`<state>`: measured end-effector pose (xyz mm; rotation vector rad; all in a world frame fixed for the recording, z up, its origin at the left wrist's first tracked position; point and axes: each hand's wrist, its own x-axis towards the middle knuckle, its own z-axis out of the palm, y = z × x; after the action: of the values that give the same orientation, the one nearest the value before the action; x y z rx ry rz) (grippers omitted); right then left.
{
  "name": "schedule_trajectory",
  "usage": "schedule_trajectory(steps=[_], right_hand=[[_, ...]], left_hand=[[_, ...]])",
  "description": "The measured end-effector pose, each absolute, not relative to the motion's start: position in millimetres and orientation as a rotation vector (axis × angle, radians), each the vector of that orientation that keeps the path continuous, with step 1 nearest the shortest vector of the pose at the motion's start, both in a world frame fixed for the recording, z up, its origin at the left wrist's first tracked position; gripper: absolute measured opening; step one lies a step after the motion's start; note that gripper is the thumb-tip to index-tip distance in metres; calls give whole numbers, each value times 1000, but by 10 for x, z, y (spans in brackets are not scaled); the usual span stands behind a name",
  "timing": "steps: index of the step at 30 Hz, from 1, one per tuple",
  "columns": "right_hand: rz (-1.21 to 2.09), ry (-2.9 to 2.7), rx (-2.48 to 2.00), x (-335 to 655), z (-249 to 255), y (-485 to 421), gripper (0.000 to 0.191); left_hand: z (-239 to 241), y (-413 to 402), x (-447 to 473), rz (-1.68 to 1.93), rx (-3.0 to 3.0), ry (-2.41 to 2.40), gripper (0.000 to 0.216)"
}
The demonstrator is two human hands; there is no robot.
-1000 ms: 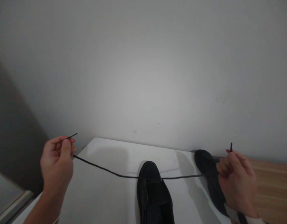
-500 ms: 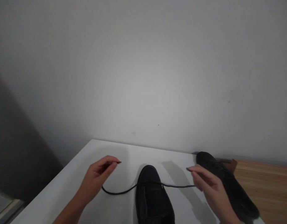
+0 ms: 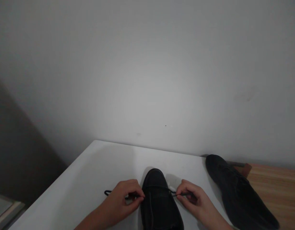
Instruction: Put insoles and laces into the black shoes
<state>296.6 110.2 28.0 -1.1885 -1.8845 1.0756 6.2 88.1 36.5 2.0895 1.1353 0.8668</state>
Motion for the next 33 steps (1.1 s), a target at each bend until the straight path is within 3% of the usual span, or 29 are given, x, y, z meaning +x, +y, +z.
schedule_trajectory(steps=[5,11,21,25,29,33], right_hand=[[1085,-1890,-1183,2871,262,1088,23],[811,-1995,-1073,2882,252,1098,20],[720,-2238,-1104,2840,436,968,29],[575,-2308,-1146,2827,459,955,30],[660,-2190,-1140,2821,381,998,26],[765,-2109,-1164,2781,371,989,26]], left_hand=[[340,859,135,880,2098,1120,13],[305,878,145,1052,2224,1146,22],[204,815,162,913,2236,1219,17],[392,782,229,792,2259,1255,30],[757,789,384,514,2284,1387,15],[1062,811,531,245,2435,1510,17]])
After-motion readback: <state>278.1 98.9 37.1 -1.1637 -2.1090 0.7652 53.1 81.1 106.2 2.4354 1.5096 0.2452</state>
